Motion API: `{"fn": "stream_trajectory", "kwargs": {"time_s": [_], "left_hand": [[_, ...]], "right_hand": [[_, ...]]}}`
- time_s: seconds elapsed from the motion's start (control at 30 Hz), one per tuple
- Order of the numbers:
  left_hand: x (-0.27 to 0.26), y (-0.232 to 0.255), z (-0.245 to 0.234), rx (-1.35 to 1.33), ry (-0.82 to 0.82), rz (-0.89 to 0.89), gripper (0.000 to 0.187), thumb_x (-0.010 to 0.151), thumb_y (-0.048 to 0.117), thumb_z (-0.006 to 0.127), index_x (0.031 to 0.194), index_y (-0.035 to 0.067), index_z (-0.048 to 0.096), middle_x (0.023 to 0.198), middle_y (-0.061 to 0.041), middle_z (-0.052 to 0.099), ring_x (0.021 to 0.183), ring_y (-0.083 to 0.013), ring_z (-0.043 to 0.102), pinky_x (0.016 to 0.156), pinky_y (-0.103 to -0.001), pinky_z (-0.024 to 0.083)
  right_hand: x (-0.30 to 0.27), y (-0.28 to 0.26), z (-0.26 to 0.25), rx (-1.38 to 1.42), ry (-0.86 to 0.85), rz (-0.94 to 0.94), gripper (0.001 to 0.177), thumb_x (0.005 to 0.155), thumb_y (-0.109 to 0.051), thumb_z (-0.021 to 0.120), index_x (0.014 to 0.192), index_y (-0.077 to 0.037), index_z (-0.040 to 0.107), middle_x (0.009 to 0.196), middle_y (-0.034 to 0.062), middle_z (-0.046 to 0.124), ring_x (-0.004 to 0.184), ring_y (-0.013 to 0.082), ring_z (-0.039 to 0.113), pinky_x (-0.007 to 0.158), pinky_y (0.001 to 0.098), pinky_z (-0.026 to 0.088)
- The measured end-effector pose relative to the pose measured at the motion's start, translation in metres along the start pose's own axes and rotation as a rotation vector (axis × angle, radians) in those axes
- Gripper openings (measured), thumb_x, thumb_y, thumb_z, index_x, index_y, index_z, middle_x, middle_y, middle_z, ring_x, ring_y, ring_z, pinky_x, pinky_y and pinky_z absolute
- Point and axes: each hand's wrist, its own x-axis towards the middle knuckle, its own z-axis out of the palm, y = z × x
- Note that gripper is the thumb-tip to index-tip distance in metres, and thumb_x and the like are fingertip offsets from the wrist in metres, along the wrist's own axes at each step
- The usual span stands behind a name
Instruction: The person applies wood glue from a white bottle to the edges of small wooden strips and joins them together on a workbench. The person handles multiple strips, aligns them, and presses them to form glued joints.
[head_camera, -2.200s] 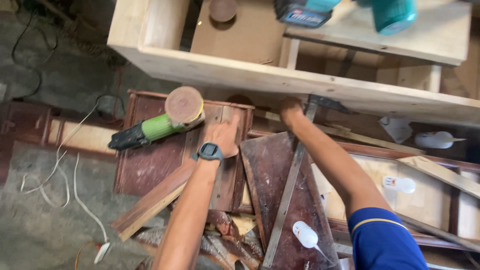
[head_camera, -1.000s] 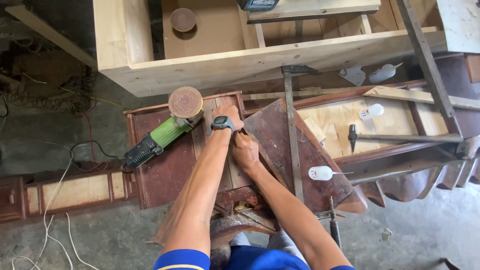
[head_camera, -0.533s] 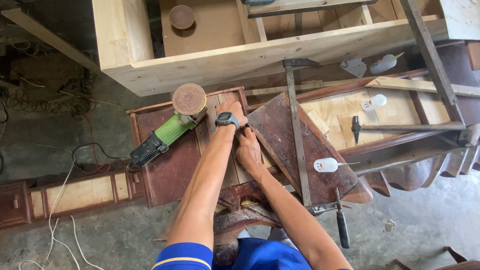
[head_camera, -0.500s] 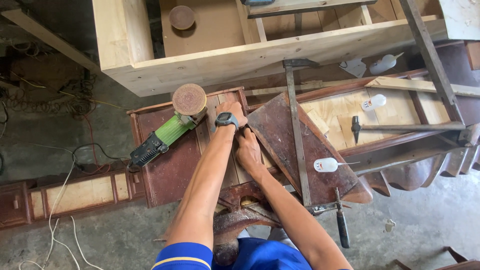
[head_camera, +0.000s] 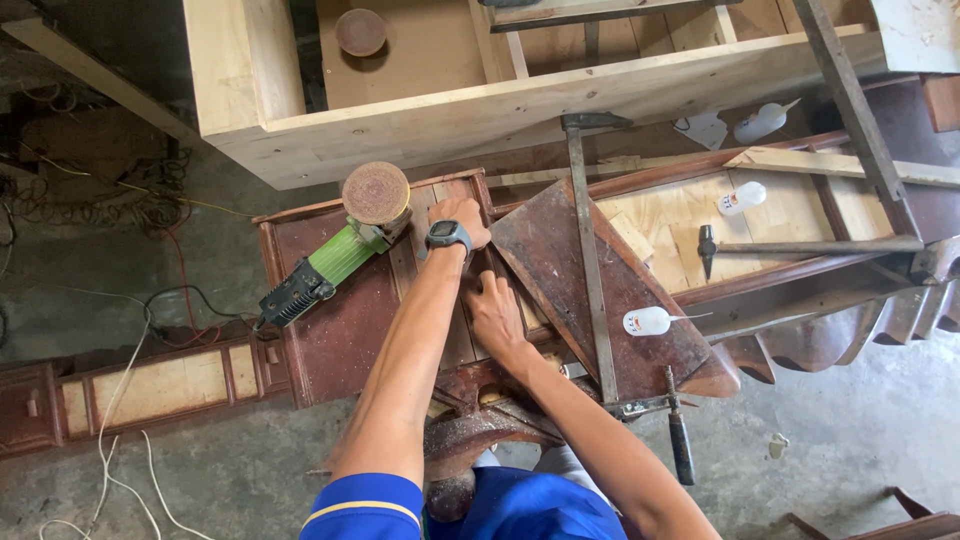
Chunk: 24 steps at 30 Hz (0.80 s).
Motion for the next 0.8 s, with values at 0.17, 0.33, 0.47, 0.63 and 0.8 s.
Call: {"fn": "stream_trajectory", "kwargs": {"time_s": [0.17, 0.33, 0.47, 0.63, 0.8], "left_hand": [[-0.002, 0.001, 0.002, 0.015, 0.006, 0.020, 0.044, 0.078, 0.038, 0.065, 0.113, 0.013, 0.078, 0.113, -0.014, 0.077, 0.116, -0.0341, 0.070, 0.097, -0.048, 0.057], [-0.002, 0.000, 0.004, 0.018, 0.033, 0.001, 0.040, 0.078, 0.034, 0.062, 0.109, 0.015, 0.079, 0.110, -0.012, 0.077, 0.115, -0.0335, 0.071, 0.096, -0.048, 0.057], [0.001, -0.002, 0.006, 0.012, 0.045, 0.011, 0.043, 0.076, 0.034, 0.063, 0.110, 0.015, 0.078, 0.112, -0.013, 0.077, 0.116, -0.0338, 0.070, 0.098, -0.048, 0.057], [0.002, -0.003, 0.007, 0.027, 0.030, -0.006, 0.042, 0.075, 0.038, 0.064, 0.110, 0.018, 0.077, 0.112, -0.009, 0.077, 0.117, -0.0316, 0.070, 0.100, -0.048, 0.056], [-0.013, 0.005, -0.007, -0.002, 0.006, -0.011, 0.041, 0.079, 0.032, 0.063, 0.113, 0.014, 0.077, 0.116, -0.013, 0.076, 0.120, -0.0343, 0.069, 0.103, -0.050, 0.055]], "right_hand": [[0.023, 0.000, -0.009, 0.128, -0.140, 0.181, 0.031, 0.093, -0.007, 0.049, 0.119, -0.009, 0.066, 0.110, 0.0137, 0.046, 0.091, 0.0398, 0.060, 0.070, 0.0453, 0.058], [0.000, -0.004, -0.015, 0.029, -0.205, 0.033, 0.025, 0.091, -0.008, 0.049, 0.100, -0.015, 0.071, 0.108, 0.0082, 0.045, 0.095, 0.0350, 0.059, 0.071, 0.0418, 0.056], [0.012, -0.022, -0.080, 0.157, -0.278, 0.129, 0.044, 0.094, -0.003, 0.047, 0.134, -0.016, 0.062, 0.116, 0.0100, 0.045, 0.102, 0.0366, 0.064, 0.077, 0.0467, 0.063], [0.019, -0.002, -0.042, 0.230, -0.311, 0.144, 0.032, 0.090, -0.003, 0.051, 0.116, -0.013, 0.068, 0.115, 0.0127, 0.045, 0.098, 0.0427, 0.066, 0.076, 0.0523, 0.064], [0.013, -0.007, -0.086, 0.438, -0.205, 0.121, 0.049, 0.088, 0.003, 0.046, 0.126, -0.020, 0.064, 0.120, 0.0131, 0.044, 0.092, 0.0500, 0.067, 0.078, 0.0611, 0.061]]}}
